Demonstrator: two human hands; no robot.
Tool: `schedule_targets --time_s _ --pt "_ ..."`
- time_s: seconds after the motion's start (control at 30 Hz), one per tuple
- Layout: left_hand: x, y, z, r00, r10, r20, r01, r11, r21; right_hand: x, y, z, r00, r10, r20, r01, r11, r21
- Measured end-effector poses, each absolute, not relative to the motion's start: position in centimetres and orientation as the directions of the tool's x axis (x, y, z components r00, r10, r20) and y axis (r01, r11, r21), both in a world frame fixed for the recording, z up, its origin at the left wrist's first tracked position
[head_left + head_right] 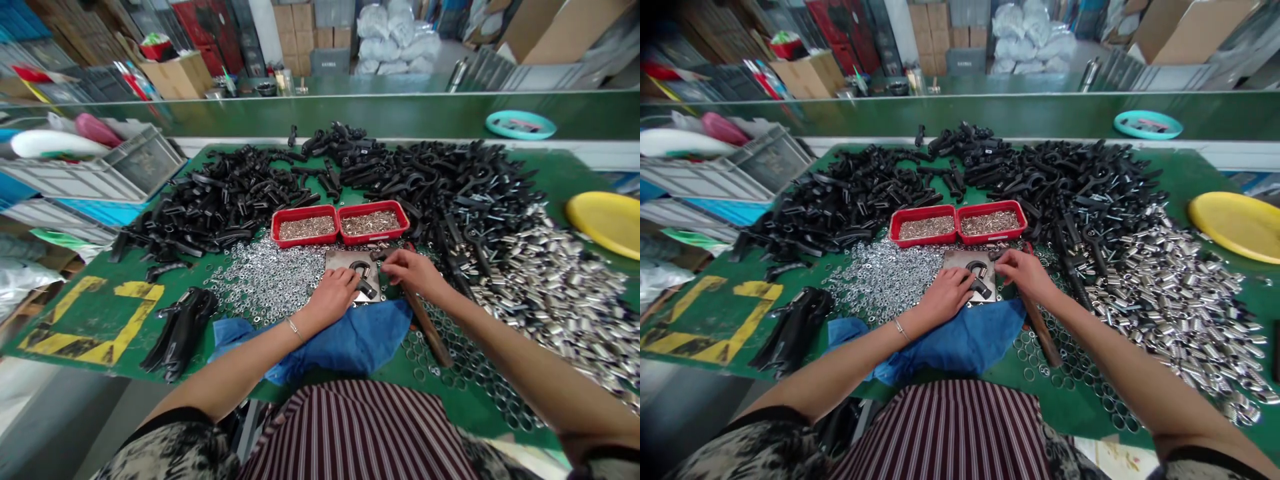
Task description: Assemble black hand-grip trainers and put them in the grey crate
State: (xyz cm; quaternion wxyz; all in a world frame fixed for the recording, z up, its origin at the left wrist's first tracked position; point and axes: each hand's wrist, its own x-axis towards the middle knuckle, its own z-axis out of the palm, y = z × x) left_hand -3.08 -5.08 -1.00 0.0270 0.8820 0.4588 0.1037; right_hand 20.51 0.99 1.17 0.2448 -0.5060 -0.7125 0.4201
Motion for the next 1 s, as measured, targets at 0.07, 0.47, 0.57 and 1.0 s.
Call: schedule_targets --time_s 0.07,0.47,0.57,1.0 --pt "-2.8 -4.5 -1.0 0.494 0.849 0.189 0.819 -0.527 0.226 19.6 1.3 0.0 -0.256 0.964 -0.074 0.398 0.036 -0.916" --pt "0.3 0.8 -3.1 0.240 0.962 0.130 0.861 -0.273 0.429 17.2 2.4 -3.6 -0.105 0.994 0.019 0.540 0.073 -0.839" --pt "0.3 0.6 -3.1 0.252 0.958 0.138 0.859 -0.288 0.425 17.2 2.3 -3.6 -0.121 0.991 0.059 0.599 0.120 -0.792" --pt "-0.2 -0.1 -2.7 0.291 0.944 0.154 0.853 -0.329 0.405 19.0 1.3 0.9 -0.466 0.878 0.108 0.883 0.469 -0.006"
